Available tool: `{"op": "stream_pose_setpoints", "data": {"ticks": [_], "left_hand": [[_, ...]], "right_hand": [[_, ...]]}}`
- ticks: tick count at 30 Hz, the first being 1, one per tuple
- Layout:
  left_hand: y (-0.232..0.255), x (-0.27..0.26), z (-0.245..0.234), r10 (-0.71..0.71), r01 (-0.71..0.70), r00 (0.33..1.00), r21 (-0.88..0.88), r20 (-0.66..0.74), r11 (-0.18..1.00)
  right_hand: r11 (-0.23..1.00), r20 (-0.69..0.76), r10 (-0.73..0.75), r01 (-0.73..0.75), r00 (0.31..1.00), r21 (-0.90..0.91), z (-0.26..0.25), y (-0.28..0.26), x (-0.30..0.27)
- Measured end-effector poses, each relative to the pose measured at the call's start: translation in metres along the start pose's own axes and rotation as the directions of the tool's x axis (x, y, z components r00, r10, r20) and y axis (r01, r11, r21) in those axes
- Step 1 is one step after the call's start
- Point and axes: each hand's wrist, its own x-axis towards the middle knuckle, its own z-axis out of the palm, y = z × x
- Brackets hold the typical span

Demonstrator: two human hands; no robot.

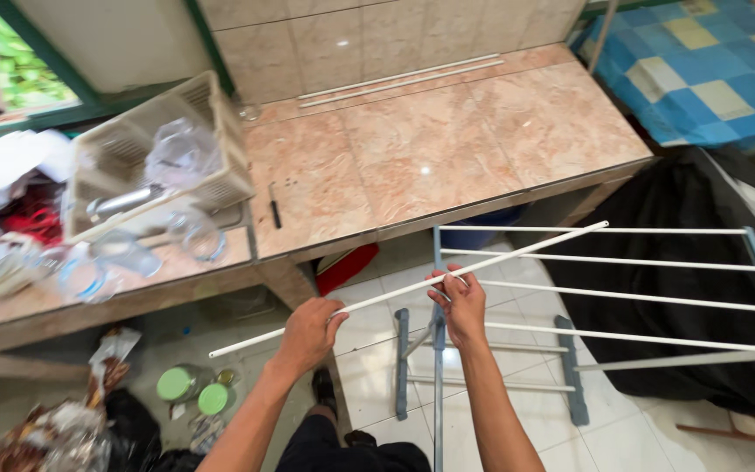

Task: The person assembles a white plastic drying rack by inserting multiple horizontal bars into the frame. They repeatedly remove bars, place them on a tiled counter, and reinsert them into the rack, adjusting the frame as needed.

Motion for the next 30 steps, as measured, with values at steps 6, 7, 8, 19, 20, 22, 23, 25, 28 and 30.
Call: {"op": "stream_pose_setpoints", "data": {"ticks": [6,7,8,19,20,22,23,25,28,30], "left_hand": [[-0.062,0.080,0.032,-0.008,0.011,0.999,0.072,-0.033,0.997],[-0.075,0.098,0.035,0.014,-0.011,0.999,0.067,-0.046,0.998],[-0.088,0.118,0.039,0.037,-0.033,0.998,0.062,-0.059,0.998],[-0.193,0.264,0.032,0.083,-0.073,0.989,-0.084,0.125,0.994],[-0.197,0.272,0.027,0.095,-0.087,0.989,-0.070,0.116,0.994],[-0.202,0.283,0.018,0.124,-0.123,0.990,-0.025,0.073,0.992],[-0.203,0.293,0.015,0.151,-0.151,0.988,0.007,0.038,0.988],[-0.204,0.311,0.014,0.195,-0.193,0.981,0.074,-0.012,0.978],[-0.205,0.336,0.027,0.218,-0.213,0.976,0.141,-0.023,0.967],[-0.215,0.351,0.038,0.197,-0.198,0.980,0.129,0.016,0.972]], "right_hand": [[0.984,0.021,-0.128,0.124,0.992,0.132,0.029,-0.020,0.035],[0.975,0.007,-0.165,0.162,0.986,0.149,0.038,-0.022,0.042],[0.966,-0.009,-0.201,0.200,0.980,0.165,0.048,-0.024,0.050],[0.891,-0.116,-0.450,0.454,0.885,0.008,0.156,-0.033,0.166],[0.899,-0.138,-0.434,0.439,0.890,0.002,0.159,-0.034,0.180],[0.926,-0.202,-0.365,0.377,0.909,0.023,0.159,-0.033,0.204],[0.939,-0.242,-0.318,0.340,0.916,0.052,0.159,-0.035,0.219],[0.954,-0.300,-0.249,0.287,0.921,0.087,0.156,-0.035,0.247],[0.969,-0.356,-0.198,0.237,0.913,0.069,0.150,-0.025,0.290],[0.980,-0.396,-0.179,0.200,0.901,0.012,0.149,-0.013,0.318]]}}
